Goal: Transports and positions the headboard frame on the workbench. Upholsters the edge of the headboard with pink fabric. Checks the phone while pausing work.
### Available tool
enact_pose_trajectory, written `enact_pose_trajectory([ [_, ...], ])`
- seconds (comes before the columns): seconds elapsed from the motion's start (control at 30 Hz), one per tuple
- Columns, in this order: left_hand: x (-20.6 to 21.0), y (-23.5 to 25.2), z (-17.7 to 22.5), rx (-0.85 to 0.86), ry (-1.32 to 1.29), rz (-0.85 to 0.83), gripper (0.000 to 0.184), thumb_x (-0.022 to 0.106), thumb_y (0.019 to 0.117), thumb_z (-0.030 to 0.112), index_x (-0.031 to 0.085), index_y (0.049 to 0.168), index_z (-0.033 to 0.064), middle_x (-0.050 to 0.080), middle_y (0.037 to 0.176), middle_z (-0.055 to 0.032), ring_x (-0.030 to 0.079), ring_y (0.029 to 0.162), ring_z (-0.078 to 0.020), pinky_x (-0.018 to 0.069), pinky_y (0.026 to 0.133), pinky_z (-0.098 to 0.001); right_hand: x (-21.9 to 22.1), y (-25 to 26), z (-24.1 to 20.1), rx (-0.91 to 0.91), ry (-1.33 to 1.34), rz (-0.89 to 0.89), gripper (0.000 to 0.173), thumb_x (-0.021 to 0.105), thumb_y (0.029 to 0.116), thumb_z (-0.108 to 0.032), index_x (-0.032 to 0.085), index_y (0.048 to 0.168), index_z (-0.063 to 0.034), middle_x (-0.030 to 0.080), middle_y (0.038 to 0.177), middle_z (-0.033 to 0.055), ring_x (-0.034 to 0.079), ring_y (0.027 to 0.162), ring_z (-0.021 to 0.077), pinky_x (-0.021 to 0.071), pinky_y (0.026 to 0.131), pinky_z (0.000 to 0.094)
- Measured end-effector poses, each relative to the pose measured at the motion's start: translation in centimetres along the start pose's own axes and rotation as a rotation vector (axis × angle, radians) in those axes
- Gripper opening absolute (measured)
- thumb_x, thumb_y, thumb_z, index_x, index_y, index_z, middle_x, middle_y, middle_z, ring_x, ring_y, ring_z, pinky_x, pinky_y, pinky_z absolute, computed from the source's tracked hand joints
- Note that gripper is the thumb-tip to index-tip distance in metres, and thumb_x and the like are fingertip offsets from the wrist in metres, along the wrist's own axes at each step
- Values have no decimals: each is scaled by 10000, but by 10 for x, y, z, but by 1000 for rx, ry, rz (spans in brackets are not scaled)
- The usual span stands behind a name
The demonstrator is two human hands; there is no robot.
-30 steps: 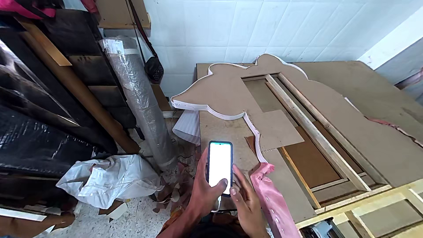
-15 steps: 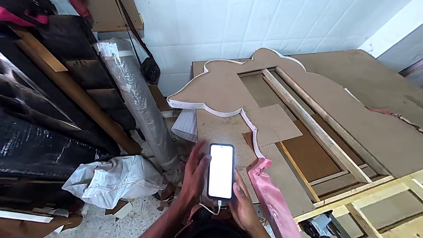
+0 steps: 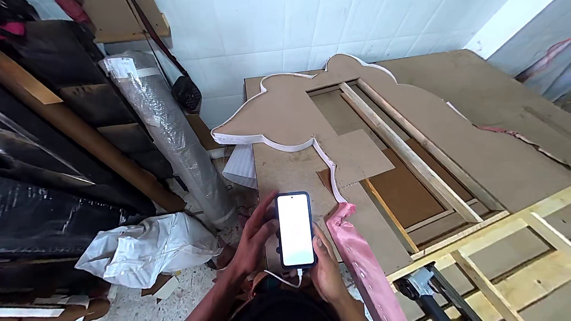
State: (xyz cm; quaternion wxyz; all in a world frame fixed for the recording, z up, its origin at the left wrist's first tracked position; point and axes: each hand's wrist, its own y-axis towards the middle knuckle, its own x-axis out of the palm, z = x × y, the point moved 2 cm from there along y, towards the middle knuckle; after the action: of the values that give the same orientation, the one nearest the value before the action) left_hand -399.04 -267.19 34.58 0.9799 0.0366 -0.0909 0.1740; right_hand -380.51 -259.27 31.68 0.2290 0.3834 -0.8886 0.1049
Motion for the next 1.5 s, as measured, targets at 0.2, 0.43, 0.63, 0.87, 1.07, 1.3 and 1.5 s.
enact_pose_trajectory([
  [0.2, 0, -6, 10, 30, 103, -26, 549, 516, 1067, 198, 376, 1596, 234, 701, 1174, -169, 711, 966, -292, 616, 859, -440, 2, 2, -4, 30, -160, 101, 602, 418, 1076, -443, 441, 1504, -21, 599, 1401, 163, 607, 1269, 262, 527, 1069, 443],
  [0.43, -1, -9, 16, 76, 129, -35, 579, 548, 1051, 167, 366, 1599, 212, 703, 1206, -159, 727, 961, -292, 636, 847, -431, 6, 9, -13, 39, -268, 140, 468, 413, 1066, -352, 633, 1336, -40, 692, 1237, 157, 666, 1158, 256, 552, 1014, 436],
  [0.63, -1, -10, 14, 81, 147, -58, 586, 552, 1044, 141, 371, 1596, 225, 699, 1230, -138, 730, 935, -280, 643, 816, -423, 7, 10, -13, 36, -305, 182, 440, 416, 1078, -350, 672, 1280, -54, 712, 1177, 139, 680, 1119, 236, 558, 1000, 410],
  [0.87, -3, -9, 13, 49, 160, -56, 592, 561, 1037, 137, 381, 1591, 242, 727, 1155, -125, 733, 884, -263, 643, 778, -410, 7, 7, -11, 33, -265, 175, 417, 424, 1055, -295, 661, 1283, -38, 713, 1153, 164, 692, 1085, 255, 572, 969, 428],
  [1.07, -1, -8, 12, 57, 131, -62, 609, 566, 1026, 102, 376, 1592, 224, 727, 1152, -138, 736, 898, -275, 644, 795, -419, 4, 5, -8, 26, -221, 171, 443, 403, 1059, -317, 658, 1302, -48, 701, 1180, 180, 687, 1093, 274, 571, 966, 446],
  [1.3, -2, -12, 11, 41, 93, -36, 602, 568, 1025, 110, 382, 1588, 215, 727, 1136, -154, 734, 866, -286, 644, 760, -419, 2, -3, -2, 75, -133, 107, 506, 425, 1055, -403, 600, 1377, -54, 667, 1251, 202, 664, 1148, 303, 557, 993, 488],
  [1.5, -4, -16, 10, 55, 69, -6, 597, 561, 1017, 92, 393, 1580, 194, 709, 1190, -175, 735, 918, -313, 647, 789, -437, 4, -10, 4, 62, -30, 3, 528, 435, 1052, -383, 504, 1459, -54, 631, 1299, 217, 646, 1170, 315, 546, 1001, 495],
])
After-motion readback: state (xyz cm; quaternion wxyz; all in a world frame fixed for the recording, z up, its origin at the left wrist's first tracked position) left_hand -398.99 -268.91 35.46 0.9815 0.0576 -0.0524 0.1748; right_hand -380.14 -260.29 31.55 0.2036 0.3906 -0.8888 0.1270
